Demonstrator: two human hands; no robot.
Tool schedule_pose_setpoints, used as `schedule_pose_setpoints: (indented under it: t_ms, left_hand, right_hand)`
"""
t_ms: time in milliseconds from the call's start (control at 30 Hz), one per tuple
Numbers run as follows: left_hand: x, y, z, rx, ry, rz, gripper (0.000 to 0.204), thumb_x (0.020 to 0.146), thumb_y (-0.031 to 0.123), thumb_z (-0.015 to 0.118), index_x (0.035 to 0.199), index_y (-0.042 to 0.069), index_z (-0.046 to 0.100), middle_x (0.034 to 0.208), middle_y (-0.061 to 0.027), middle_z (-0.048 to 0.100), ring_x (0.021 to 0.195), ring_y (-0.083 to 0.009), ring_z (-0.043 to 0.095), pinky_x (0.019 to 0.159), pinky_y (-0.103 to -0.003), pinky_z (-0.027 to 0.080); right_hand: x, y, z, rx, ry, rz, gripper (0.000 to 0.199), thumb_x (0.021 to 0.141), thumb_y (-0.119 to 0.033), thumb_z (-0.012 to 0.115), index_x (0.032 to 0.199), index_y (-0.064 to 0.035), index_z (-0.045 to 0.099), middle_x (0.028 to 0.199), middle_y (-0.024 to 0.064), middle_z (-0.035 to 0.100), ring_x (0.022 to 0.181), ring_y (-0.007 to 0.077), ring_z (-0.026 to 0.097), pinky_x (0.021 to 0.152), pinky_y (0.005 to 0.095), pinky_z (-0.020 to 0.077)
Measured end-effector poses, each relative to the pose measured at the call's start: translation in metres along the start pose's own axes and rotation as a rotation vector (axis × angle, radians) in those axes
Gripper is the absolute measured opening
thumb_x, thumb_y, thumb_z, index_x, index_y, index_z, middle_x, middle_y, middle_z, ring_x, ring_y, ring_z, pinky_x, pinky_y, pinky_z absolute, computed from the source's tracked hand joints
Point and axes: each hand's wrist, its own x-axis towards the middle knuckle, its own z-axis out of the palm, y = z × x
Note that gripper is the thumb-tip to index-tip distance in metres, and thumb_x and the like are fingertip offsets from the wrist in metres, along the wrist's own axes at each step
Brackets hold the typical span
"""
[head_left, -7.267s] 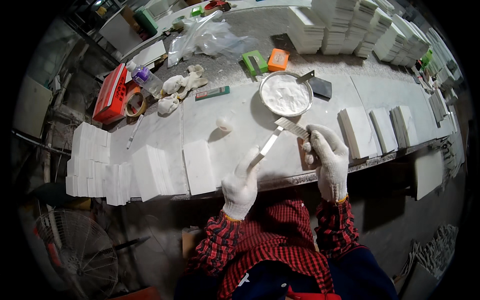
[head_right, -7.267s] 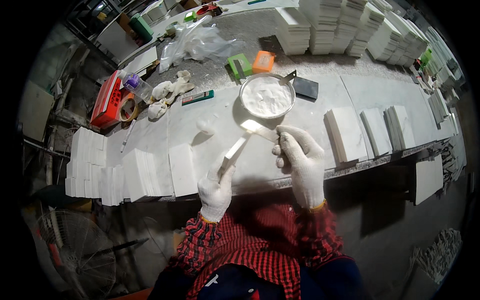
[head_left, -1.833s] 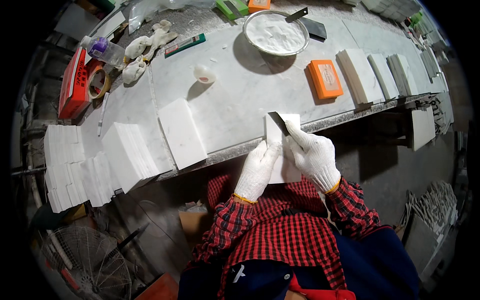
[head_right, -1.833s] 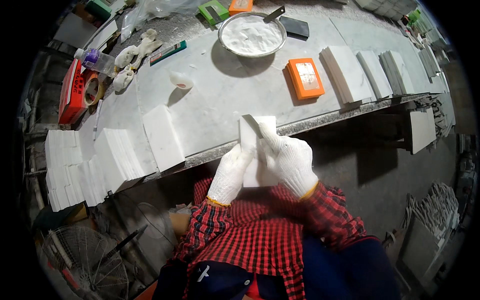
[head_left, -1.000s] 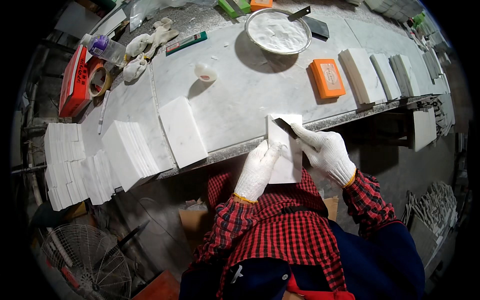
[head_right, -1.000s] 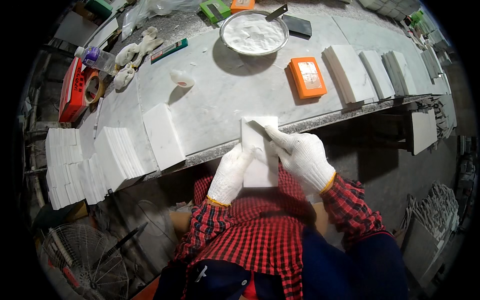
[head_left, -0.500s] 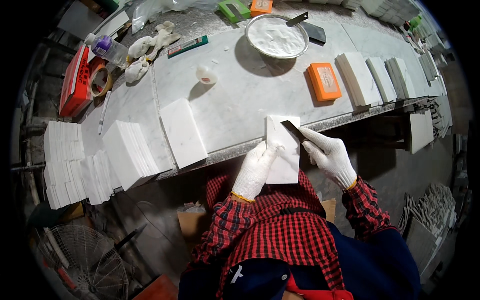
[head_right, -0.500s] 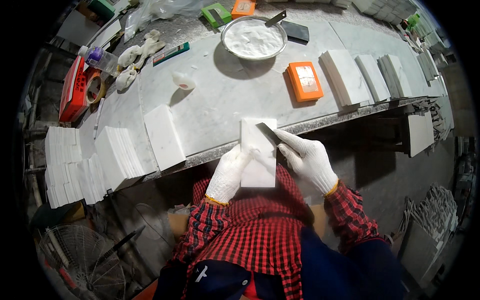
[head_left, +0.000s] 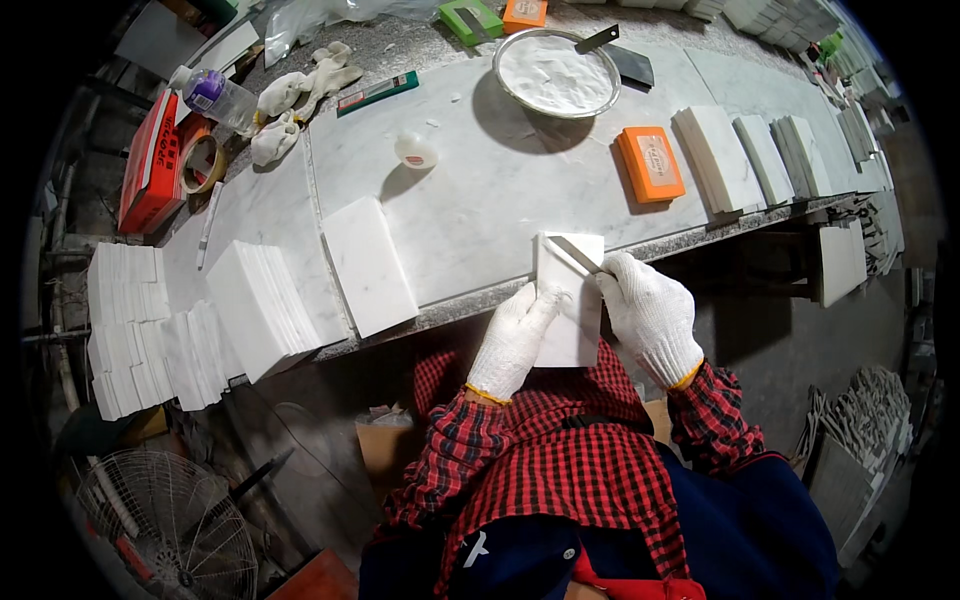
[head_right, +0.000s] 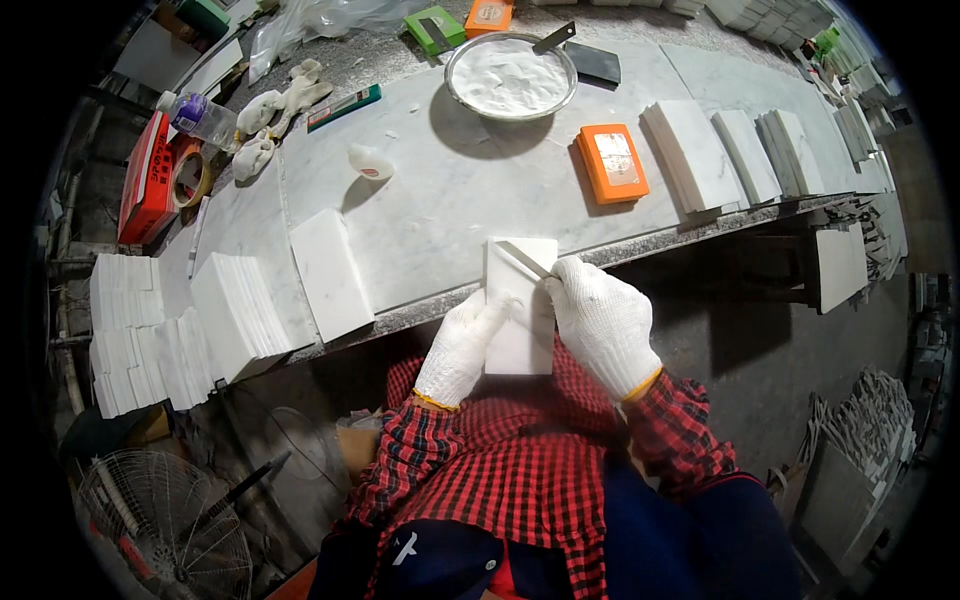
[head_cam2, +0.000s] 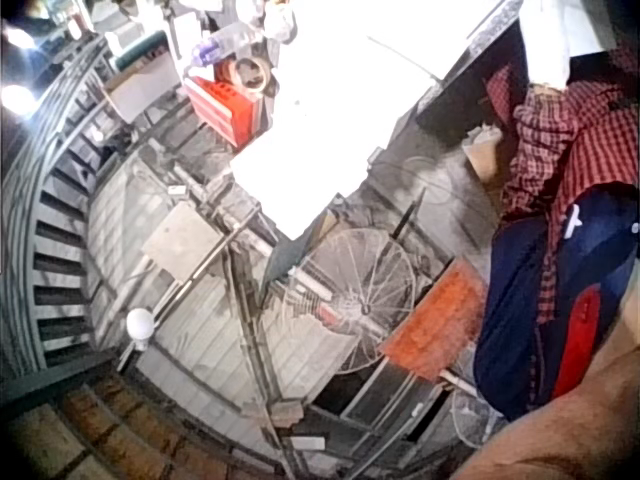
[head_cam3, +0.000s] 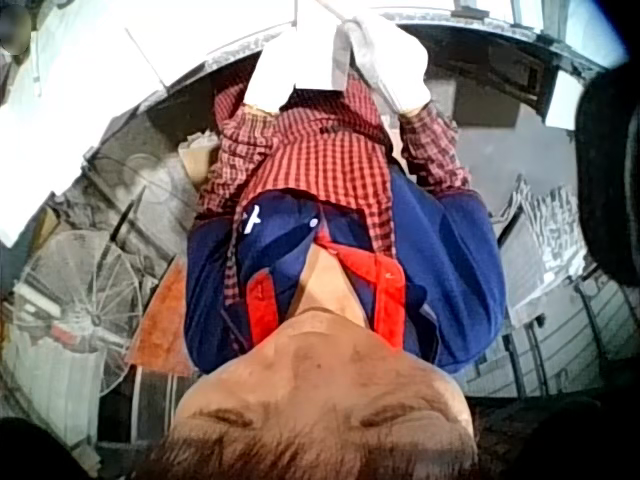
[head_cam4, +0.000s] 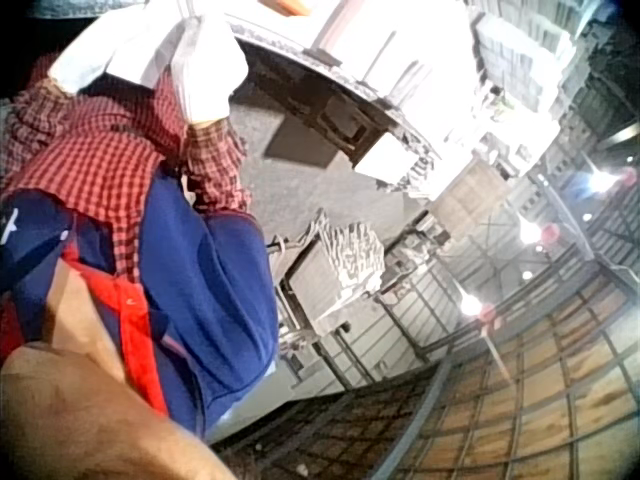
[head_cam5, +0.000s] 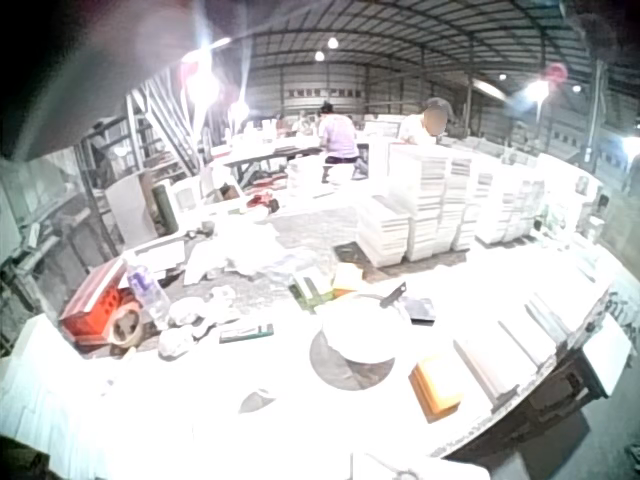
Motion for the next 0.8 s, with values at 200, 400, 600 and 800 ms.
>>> schedule_pose_setpoints:
  t_ms: [200, 400, 600, 800]
  left_hand:
    - [0.004, -0.012, -0.003, -0.064, -0.032, 0.051, 0.038, 0.106, 0.031, 0.051, 0.118, -0.002, 0.065, 0.103, -0.0045, 0.068, 0.093, -0.0099, 0.060, 0.084, -0.027, 0.049]
    - [0.002, -0.006, -0.004, -0.025, -0.054, 0.030, 0.040, 0.107, 0.032, 0.051, 0.122, -0.002, 0.063, 0.107, -0.0058, 0.068, 0.096, -0.0110, 0.062, 0.086, -0.028, 0.050]
    - [0.001, -0.003, -0.002, -0.070, -0.038, 0.018, 0.034, 0.107, 0.027, 0.051, 0.116, -0.003, 0.065, 0.100, -0.0026, 0.067, 0.091, -0.0084, 0.059, 0.082, -0.027, 0.049]
    - [0.001, 0.000, 0.000, -0.040, -0.020, 0.015, 0.036, 0.107, 0.029, 0.051, 0.117, -0.003, 0.065, 0.100, -0.0021, 0.066, 0.091, -0.0079, 0.057, 0.083, -0.026, 0.048]
  right_hand:
    - [-0.004, 0.002, -0.006, -0.013, 0.080, -0.055, 0.012, 0.095, -0.017, 0.060, 0.104, -0.0091, 0.063, 0.080, 0.0119, 0.067, 0.074, 0.0354, 0.067, 0.065, 0.0437, 0.0537]
    - [-0.005, 0.004, 0.002, 0.123, -0.120, 0.071, 0.028, 0.095, -0.017, 0.060, 0.122, -0.0126, 0.062, 0.082, 0.0161, 0.070, 0.074, 0.0371, 0.069, 0.066, 0.0469, 0.0539]
    - [0.001, 0.001, 0.003, 0.162, -0.149, 0.009, 0.048, 0.093, -0.016, 0.064, 0.141, -0.0175, 0.058, 0.084, 0.0168, 0.070, 0.075, 0.0344, 0.070, 0.066, 0.0423, 0.0546]
    - [0.001, 0.003, 0.016, 0.159, -0.070, -0.026, 0.051, 0.091, -0.016, 0.066, 0.141, -0.0201, 0.058, 0.082, 0.0153, 0.070, 0.072, 0.0328, 0.070, 0.064, 0.0408, 0.0548]
